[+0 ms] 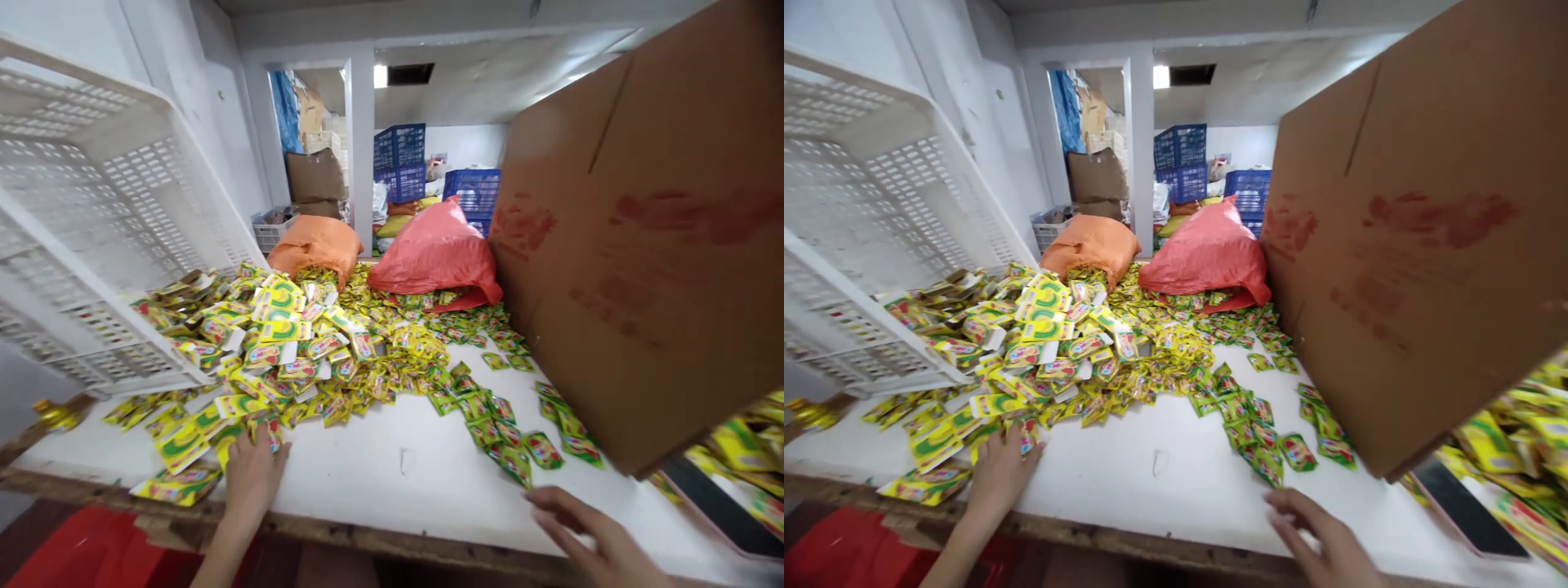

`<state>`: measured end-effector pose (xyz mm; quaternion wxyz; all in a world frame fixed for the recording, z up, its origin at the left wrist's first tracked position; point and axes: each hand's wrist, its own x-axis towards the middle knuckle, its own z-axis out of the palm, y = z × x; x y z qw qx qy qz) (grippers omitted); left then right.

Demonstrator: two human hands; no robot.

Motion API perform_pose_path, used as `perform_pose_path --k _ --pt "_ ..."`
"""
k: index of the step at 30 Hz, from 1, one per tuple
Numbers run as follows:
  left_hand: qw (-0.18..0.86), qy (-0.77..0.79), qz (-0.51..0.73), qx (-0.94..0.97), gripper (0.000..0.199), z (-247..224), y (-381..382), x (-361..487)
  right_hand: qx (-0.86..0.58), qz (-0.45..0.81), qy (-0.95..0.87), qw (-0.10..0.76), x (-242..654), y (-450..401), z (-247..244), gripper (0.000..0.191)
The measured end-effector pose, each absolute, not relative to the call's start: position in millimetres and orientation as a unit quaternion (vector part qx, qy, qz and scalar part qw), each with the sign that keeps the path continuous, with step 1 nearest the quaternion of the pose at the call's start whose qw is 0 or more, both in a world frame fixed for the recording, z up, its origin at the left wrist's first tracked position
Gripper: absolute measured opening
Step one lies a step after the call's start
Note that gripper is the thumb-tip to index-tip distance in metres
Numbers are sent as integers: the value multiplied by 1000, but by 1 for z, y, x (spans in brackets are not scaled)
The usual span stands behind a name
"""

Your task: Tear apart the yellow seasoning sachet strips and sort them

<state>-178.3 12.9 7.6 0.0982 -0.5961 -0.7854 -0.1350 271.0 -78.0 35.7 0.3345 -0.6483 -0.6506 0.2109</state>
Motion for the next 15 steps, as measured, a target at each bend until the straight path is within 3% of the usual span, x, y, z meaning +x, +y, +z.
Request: perform_pose_path --k 4,9,15 --pt "35 -711 -252 -655 35 -14 13 -158 -595 271 -676 340 189 -22 18 22" --pt "-180 -659 -448 -577 35 -21 3 -166 -613 223 -671 353 115 42 -1 16" --pt "-385 -637 -577 -336 70 -11 -13 -171 -635 143 -657 381 71 99 6 36"
